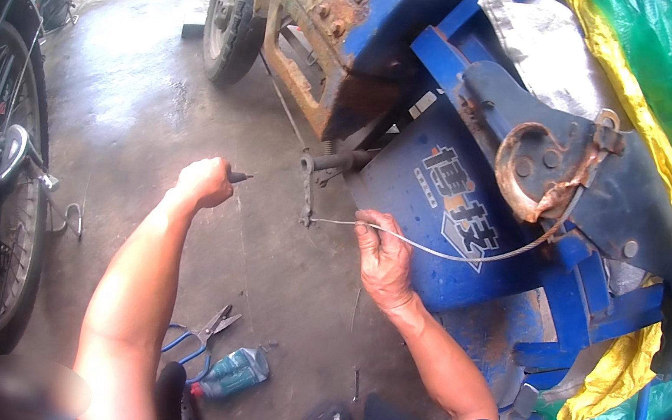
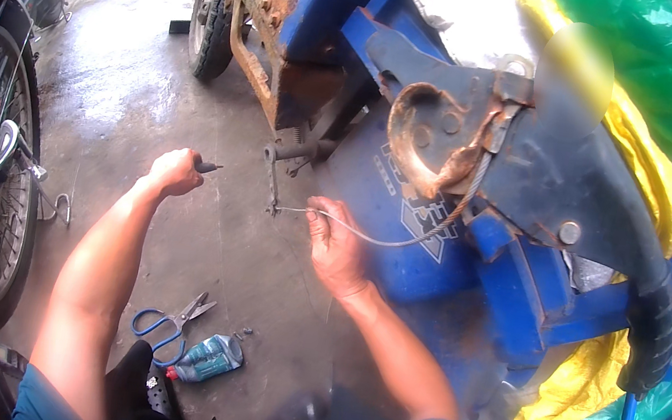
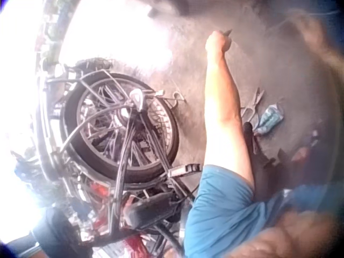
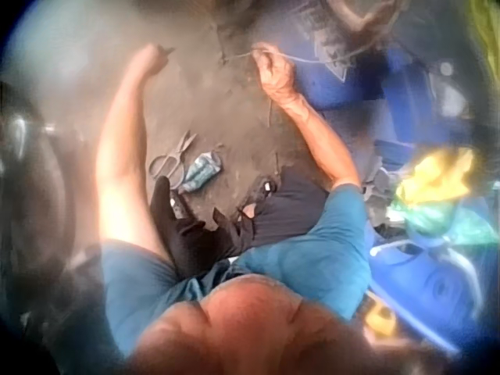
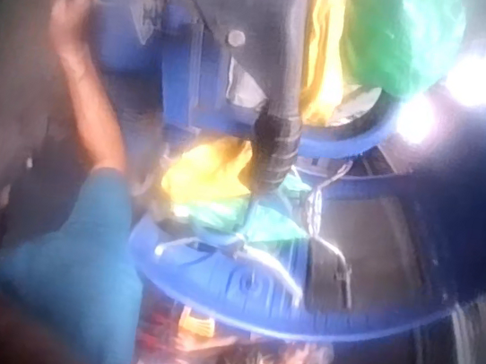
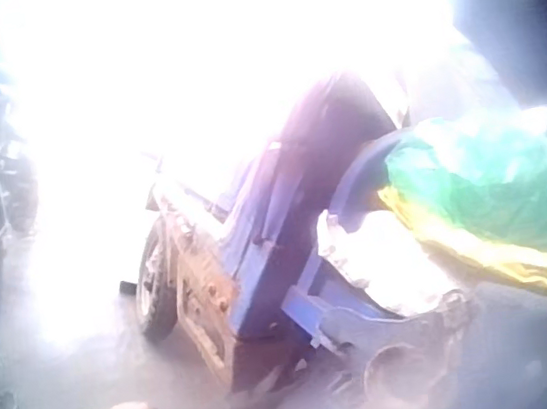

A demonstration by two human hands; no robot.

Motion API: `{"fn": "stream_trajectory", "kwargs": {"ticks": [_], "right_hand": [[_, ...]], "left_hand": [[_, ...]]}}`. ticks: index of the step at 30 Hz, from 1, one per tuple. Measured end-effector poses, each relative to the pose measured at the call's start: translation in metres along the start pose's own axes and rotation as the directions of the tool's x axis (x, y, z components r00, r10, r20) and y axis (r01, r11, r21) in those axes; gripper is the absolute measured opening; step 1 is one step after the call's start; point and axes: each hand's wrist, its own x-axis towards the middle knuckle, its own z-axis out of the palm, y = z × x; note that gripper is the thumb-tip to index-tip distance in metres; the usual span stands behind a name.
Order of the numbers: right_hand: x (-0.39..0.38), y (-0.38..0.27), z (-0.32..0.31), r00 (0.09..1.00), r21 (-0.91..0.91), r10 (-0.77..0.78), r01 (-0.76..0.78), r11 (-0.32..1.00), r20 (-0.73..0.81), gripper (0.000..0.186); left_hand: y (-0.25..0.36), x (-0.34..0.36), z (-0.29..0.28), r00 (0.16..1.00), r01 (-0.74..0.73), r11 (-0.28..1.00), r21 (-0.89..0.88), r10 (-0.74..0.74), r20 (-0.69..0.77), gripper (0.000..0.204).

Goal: The person threads a metal brake cable through a mechanical housing on a vehicle frame, using a screwdriver to guide and position the wire.

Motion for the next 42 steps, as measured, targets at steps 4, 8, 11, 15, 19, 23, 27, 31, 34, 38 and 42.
{"fn": "stream_trajectory", "kwargs": {"ticks": [4, 8, 11, 15, 19, 23, 27, 31, 34, 38, 42], "right_hand": [[-0.010, 0.004, 0.007, 0.997, -0.026, 0.010, -0.008, 1.000, 0.071, 0.017], [-0.020, 0.007, 0.018, 0.985, -0.059, 0.049, -0.039, 0.997, 0.168, 0.014], [-0.018, 0.008, 0.018, 0.981, -0.062, 0.064, -0.054, 0.997, 0.184, 0.015], [-0.010, 0.007, 0.016, 0.984, -0.087, 0.072, -0.059, 0.994, 0.166, 0.016], [-0.003, 0.010, 0.018, 0.986, -0.126, 0.067, -0.047, 0.991, 0.153, 0.017], [0.003, 0.010, 0.023, 0.985, -0.076, 0.083, -0.072, 0.995, 0.154, 0.017], [-0.004, 0.012, 0.024, 0.975, -0.008, 0.130, -0.131, 0.991, 0.182, 0.019], [-0.024, 0.026, 0.028, 0.972, -0.051, 0.086, -0.076, 0.996, 0.217, 0.023], [-0.040, 0.026, 0.037, 0.961, -0.030, 0.186, -0.184, 0.982, 0.206, 0.031], [-0.062, 0.037, 0.038, 0.940, -0.162, 0.162, -0.118, 0.980, 0.300, 0.036], [-0.075, 0.045, 0.028, 0.862, -0.186, 0.160, -0.078, 0.979, 0.481, 0.027]], "left_hand": [[-0.002, -0.002, -0.001, 1.000, 0.005, 1.000, -0.012, -0.005, -0.003, 0.029], [0.002, -0.006, -0.006, 1.000, 0.015, 1.000, 0.001, -0.015, 0.020, 0.030], [0.002, -0.008, -0.007, 1.000, 0.003, 1.000, 0.031, -0.004, 0.028, 0.022], [-0.001, -0.002, -0.003, 1.000, 0.023, 1.000, 0.018, -0.024, 0.020, 0.025], [0.004, -0.004, -0.005, 1.000, -0.004, 1.000, 0.016, 0.003, 0.021, 0.030], [0.003, -0.002, -0.004, 1.000, -0.001, 1.000, 0.021, 0.001, 0.024, 0.030], [-0.001, 0.000, -0.001, 0.999, 0.024, 1.000, 0.005, -0.024, 0.021, 0.030], [-0.004, -0.003, 0.001, 1.000, 0.023, 1.000, 0.007, -0.023, 0.009, 0.029], [0.001, -0.009, -0.001, 1.000, 0.004, 1.000, 0.016, -0.004, 0.021, 0.023], [-0.012, 0.002, 0.010, 0.999, -0.029, 0.999, 0.027, 0.030, -0.044, 0.025], [-0.012, 0.011, 0.005, 0.996, -0.057, 0.997, 0.043, 0.060, -0.066, 0.029]]}}
